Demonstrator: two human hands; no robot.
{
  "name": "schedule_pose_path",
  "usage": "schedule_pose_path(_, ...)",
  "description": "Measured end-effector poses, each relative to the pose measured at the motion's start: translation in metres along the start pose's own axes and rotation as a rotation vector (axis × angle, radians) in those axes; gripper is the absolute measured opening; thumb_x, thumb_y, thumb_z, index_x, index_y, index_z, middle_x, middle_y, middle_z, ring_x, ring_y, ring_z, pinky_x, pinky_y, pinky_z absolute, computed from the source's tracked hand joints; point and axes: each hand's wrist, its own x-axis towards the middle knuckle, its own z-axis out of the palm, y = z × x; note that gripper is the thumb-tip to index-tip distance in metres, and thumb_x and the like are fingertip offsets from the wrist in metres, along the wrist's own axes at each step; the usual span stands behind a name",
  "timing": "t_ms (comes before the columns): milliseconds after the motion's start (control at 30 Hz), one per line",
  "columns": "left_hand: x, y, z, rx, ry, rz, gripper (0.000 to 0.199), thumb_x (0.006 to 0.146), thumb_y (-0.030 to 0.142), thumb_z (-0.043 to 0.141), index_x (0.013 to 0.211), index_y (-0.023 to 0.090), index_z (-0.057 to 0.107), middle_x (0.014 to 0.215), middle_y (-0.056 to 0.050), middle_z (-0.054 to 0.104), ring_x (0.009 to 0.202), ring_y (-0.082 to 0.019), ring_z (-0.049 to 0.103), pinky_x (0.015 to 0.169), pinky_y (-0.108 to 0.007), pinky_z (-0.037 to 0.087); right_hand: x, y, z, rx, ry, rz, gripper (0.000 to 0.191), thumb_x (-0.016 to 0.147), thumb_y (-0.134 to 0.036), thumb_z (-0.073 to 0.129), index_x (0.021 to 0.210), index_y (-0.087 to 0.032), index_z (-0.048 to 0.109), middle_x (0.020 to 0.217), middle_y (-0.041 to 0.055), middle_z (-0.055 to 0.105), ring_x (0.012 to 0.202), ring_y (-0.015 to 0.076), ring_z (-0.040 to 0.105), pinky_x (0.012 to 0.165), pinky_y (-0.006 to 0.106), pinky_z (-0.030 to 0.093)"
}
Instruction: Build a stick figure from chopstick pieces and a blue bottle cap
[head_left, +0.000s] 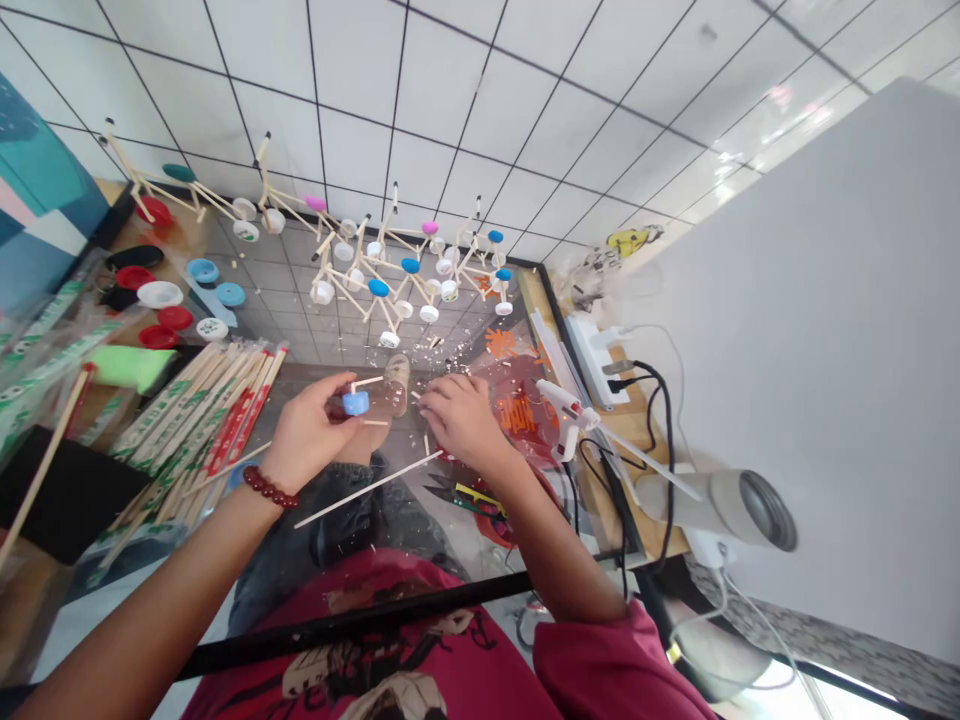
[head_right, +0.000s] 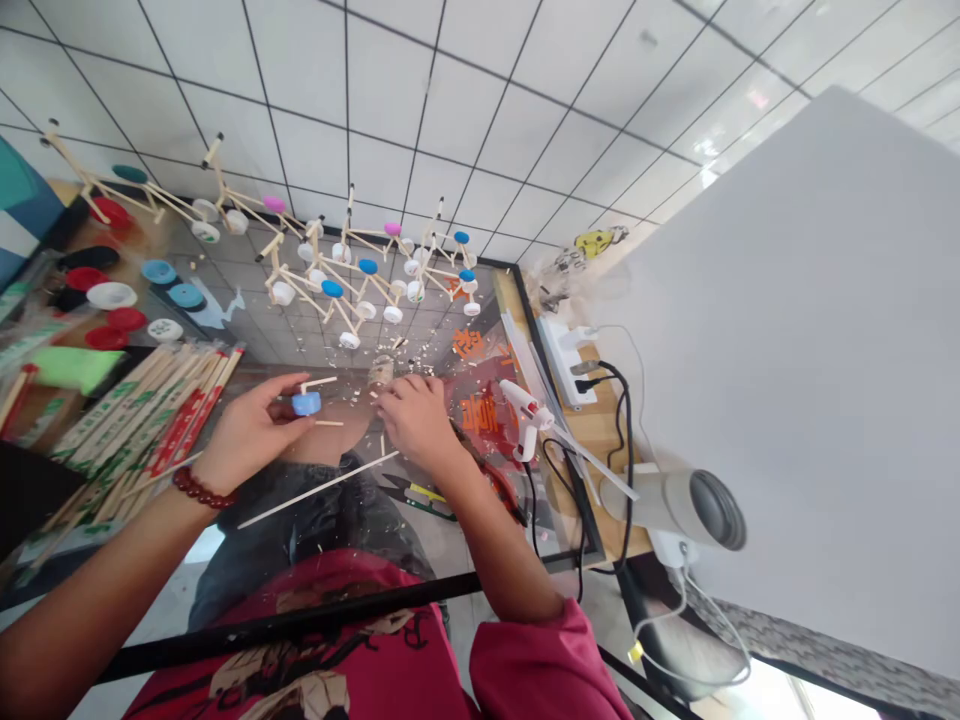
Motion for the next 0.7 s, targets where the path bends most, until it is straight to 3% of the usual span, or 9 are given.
schedule_pose_path(67,-0.001,-0.002,0.0,0.07,0.004,0.05,0.052,0.055,-0.003,0.091,0.099,0.024,0.088,0.093,-0.002,0.081,0.073,-0.018,0.07,0.076,-0.027,0.058,-0.001,-0.001,0.002,0.024,0.028,0.023,0.017,0.108,-0.019,0.066,0.115,-0.023,0.081,0.133,0.011,0.08,0.129,0.0324,0.065,0.11,0.05,0.043)
schedule_pose_path(167,-0.004,-0.009,-0.004,0.245,-0.013,0.161,0.044,0.063,0.006,0.088,0.103,0.025,0.088,0.098,-0.004,0.08,0.074,-0.021,0.071,0.077,-0.03,0.06,-0.001,-0.013,0.012,0.101,0.049,-0.082,0.018,0.107,-0.027,0.072,0.123,-0.026,0.08,0.134,0.0093,0.079,0.128,0.0301,0.066,0.108,0.045,0.045)
schedule_pose_path(367,-0.006,-0.01,-0.024,0.739,-0.15,0.388,0.057,0.078,0.026,0.076,0.135,0.022,0.078,0.134,-0.013,0.078,0.105,-0.033,0.077,0.101,-0.047,0.064,0.01,-0.03,0.028,0.088,0.015,-0.135,0.017,0.11,-0.029,0.068,0.113,-0.023,0.083,0.121,0.0084,0.077,0.114,0.0274,0.066,0.1,0.041,0.044)
schedule_pose_path(533,0.001,-0.005,-0.035,0.741,-0.182,0.543,0.052,0.089,0.033,0.067,0.139,0.023,0.076,0.139,-0.014,0.076,0.11,-0.033,0.078,0.102,-0.047,0.066,0.007,-0.025,0.03,0.076,0.06,-0.131,0.019,0.111,-0.026,0.065,0.104,-0.024,0.082,0.112,0.007,0.077,0.112,0.0261,0.065,0.098,0.039,0.042)
schedule_pose_path(700,0.004,-0.019,-0.034,0.666,-0.128,0.524,0.047,0.092,0.04,0.071,0.135,0.021,0.077,0.14,-0.016,0.076,0.101,-0.031,0.08,0.095,-0.046,0.068,0.006,-0.025,0.032,0.077,0.093,-0.096,0.017,0.11,-0.022,0.064,0.106,-0.025,0.081,0.118,0.0071,0.077,0.114,0.0257,0.066,0.097,0.039,0.042)
